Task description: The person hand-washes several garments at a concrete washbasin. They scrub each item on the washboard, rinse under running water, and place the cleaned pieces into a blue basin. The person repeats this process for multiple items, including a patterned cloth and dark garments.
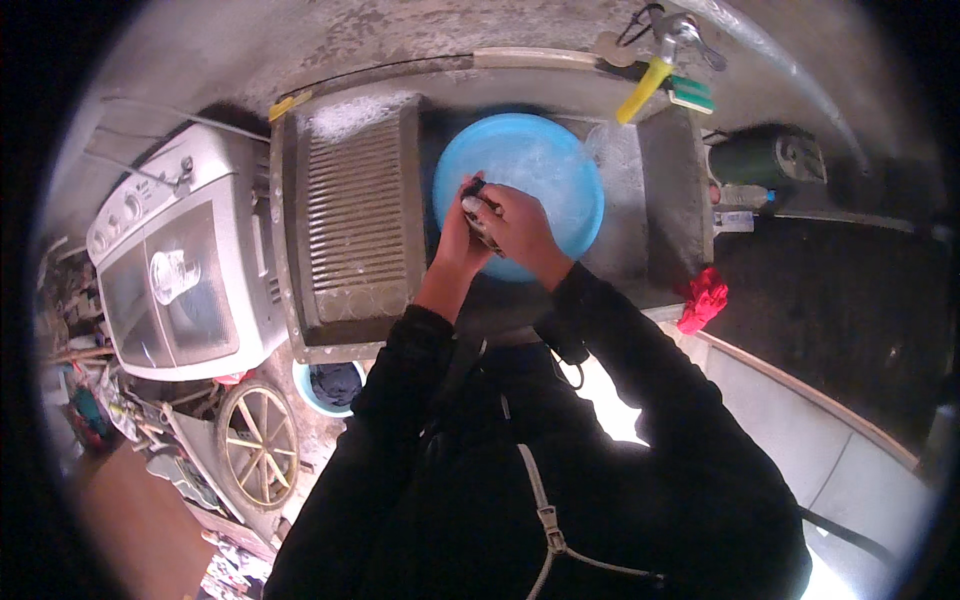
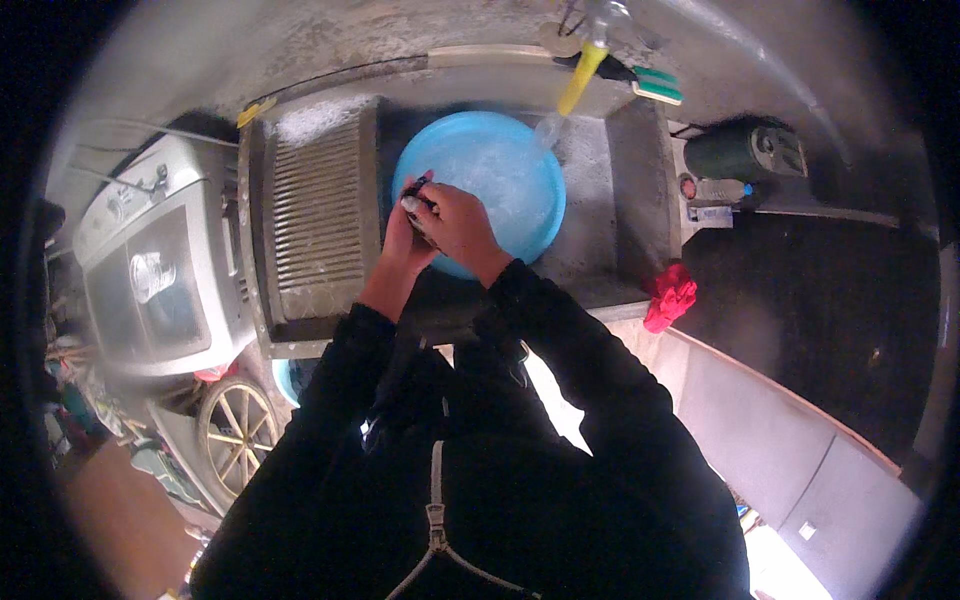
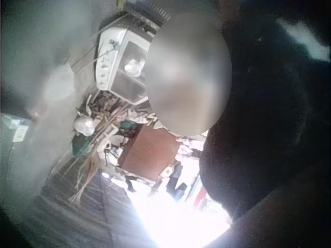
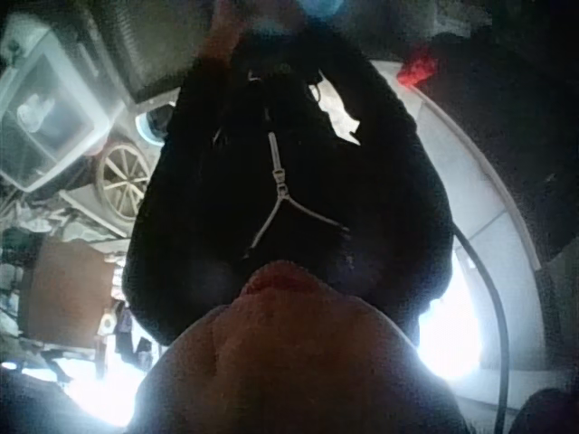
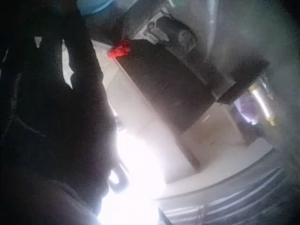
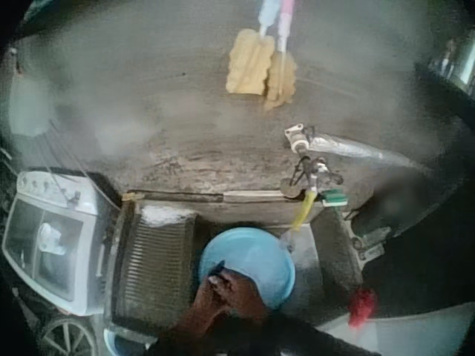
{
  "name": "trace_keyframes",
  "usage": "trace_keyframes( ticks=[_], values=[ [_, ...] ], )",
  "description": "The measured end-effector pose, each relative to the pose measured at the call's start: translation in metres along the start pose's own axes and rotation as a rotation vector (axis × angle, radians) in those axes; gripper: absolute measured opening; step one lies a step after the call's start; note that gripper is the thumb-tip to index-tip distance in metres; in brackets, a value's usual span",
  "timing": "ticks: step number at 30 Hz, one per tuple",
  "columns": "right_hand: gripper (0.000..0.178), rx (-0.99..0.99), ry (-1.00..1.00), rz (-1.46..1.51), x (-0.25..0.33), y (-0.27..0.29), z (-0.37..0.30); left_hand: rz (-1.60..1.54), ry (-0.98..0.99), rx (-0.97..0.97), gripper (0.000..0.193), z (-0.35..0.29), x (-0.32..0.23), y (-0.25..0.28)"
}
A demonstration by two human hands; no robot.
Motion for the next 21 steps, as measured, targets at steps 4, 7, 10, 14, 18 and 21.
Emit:
trace_keyframes(
  ticks=[4,7,10,14,18,21],
  values=[
    [0.029,-0.147,0.387,-0.429,0.031,0.011,-0.002,0.012,-0.279,-0.178,0.033,0.012,-0.022,0.013],
    [0.045,-0.232,0.337,-0.257,0.041,0.007,-0.001,0.038,-0.588,-0.353,0.032,-0.002,-0.044,0.007],
    [0.052,-0.09,0.288,0.073,0.06,-0.03,0.003,0.287,-0.825,-0.608,0.04,-0.03,-0.062,-0.011],
    [0.034,-0.007,0.159,0.218,0.087,-0.08,0.024,0.056,-0.964,-0.566,0.05,-0.066,-0.082,-0.026],
    [0.03,0.091,0.151,0.192,0.101,-0.115,0.032,-0.075,-0.813,-0.777,0.058,-0.094,-0.097,-0.01],
    [0.032,0.132,0.211,0.034,0.11,-0.135,0.027,-0.308,-0.812,-0.708,0.044,-0.097,-0.104,0.01]
  ],
)
Point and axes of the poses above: each hand's wrist, its own z-axis towards the middle knuckle, its own y-axis out of the back of the hand, x = y × z, the point moved 3 cm from there along z, towards the middle knuckle, and after that the axes turned 2 degrees about -x, right-handed, at the moved point
